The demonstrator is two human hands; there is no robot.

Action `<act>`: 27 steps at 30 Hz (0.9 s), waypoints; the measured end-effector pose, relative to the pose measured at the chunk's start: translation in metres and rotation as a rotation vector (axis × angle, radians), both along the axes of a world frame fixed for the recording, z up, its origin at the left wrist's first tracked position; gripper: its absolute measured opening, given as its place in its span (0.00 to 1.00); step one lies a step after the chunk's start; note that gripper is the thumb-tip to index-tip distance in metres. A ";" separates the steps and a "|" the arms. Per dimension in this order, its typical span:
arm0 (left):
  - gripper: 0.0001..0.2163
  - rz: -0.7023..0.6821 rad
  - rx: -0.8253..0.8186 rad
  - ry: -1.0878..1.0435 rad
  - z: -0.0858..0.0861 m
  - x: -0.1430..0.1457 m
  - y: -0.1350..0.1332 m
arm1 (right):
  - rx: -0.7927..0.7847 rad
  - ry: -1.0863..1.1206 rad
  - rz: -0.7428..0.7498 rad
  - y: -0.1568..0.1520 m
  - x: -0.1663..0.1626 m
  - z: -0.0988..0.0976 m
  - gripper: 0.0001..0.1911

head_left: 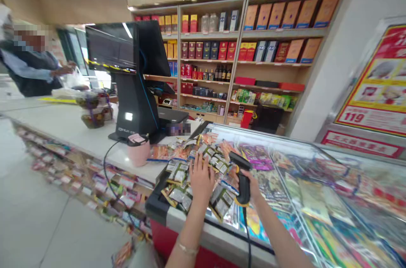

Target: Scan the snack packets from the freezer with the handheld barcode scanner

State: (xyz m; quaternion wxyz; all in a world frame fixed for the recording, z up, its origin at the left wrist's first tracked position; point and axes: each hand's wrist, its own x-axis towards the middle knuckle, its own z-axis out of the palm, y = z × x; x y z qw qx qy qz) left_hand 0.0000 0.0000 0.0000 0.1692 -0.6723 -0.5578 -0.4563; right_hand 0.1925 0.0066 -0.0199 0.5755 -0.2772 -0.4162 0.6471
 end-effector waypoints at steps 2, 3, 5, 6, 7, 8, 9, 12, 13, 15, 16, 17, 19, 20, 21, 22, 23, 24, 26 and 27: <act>0.17 -0.017 0.016 -0.021 -0.003 -0.001 0.001 | 0.007 -0.010 -0.021 -0.002 -0.001 -0.001 0.16; 0.16 -0.026 0.025 -0.033 -0.003 -0.002 0.001 | 0.011 -0.014 -0.029 -0.003 -0.002 -0.001 0.16; 0.15 -0.048 0.048 -0.062 -0.003 -0.003 0.000 | 0.019 -0.017 -0.041 -0.005 -0.004 0.002 0.16; 0.14 -0.061 0.062 -0.078 -0.002 -0.003 -0.001 | 0.023 -0.016 -0.043 -0.007 -0.005 0.005 0.16; 0.13 -0.069 0.074 -0.093 -0.001 -0.003 -0.002 | 0.028 -0.013 -0.040 -0.009 -0.006 0.008 0.16; 0.13 -0.074 0.083 -0.105 0.000 -0.003 -0.003 | 0.032 -0.009 -0.029 -0.011 -0.007 0.012 0.17; 0.12 -0.074 0.087 -0.115 0.002 -0.003 -0.005 | 0.035 -0.006 -0.017 -0.013 -0.007 0.015 0.17; 0.12 -0.064 0.058 -0.121 0.005 -0.002 -0.008 | 0.032 -0.003 -0.043 -0.021 -0.005 0.025 0.19; 0.12 -0.062 0.035 -0.116 0.006 -0.002 -0.010 | 0.025 -0.007 -0.067 -0.024 -0.005 0.027 0.19; 0.12 -0.058 -0.011 -0.102 0.006 -0.002 -0.013 | 0.019 -0.013 -0.123 -0.031 -0.002 0.032 0.19; 0.12 -0.058 -0.027 -0.096 0.007 -0.002 -0.015 | 0.023 -0.016 -0.147 -0.035 -0.001 0.035 0.18; 0.12 -0.060 -0.037 -0.091 0.007 -0.002 -0.017 | 0.030 -0.019 -0.167 -0.039 0.001 0.037 0.18; 0.12 -0.067 -0.040 -0.082 0.007 -0.003 -0.023 | 0.043 -0.026 -0.201 -0.049 0.005 0.041 0.17; 0.12 -0.072 -0.036 -0.078 0.007 -0.004 -0.026 | 0.045 -0.031 -0.216 -0.054 0.007 0.042 0.18; 0.12 -0.075 -0.031 -0.073 0.007 -0.006 -0.030 | 0.043 -0.034 -0.232 -0.061 0.011 0.043 0.18; 0.12 -0.078 -0.025 -0.065 0.007 -0.008 -0.034 | 0.038 -0.035 -0.250 -0.069 0.015 0.043 0.19; 0.12 -0.083 -0.018 -0.052 0.006 -0.010 -0.038 | 0.027 -0.037 -0.272 -0.078 0.019 0.042 0.19; 0.13 -0.090 -0.013 -0.034 0.006 -0.013 -0.042 | 0.013 -0.044 -0.297 -0.088 0.025 0.040 0.19; 0.13 -0.112 -0.011 0.019 0.004 -0.021 -0.049 | -0.025 -0.066 -0.348 -0.108 0.038 0.036 0.19; 0.13 -0.124 -0.014 0.047 0.004 -0.025 -0.052 | -0.044 -0.079 -0.376 -0.119 0.046 0.034 0.20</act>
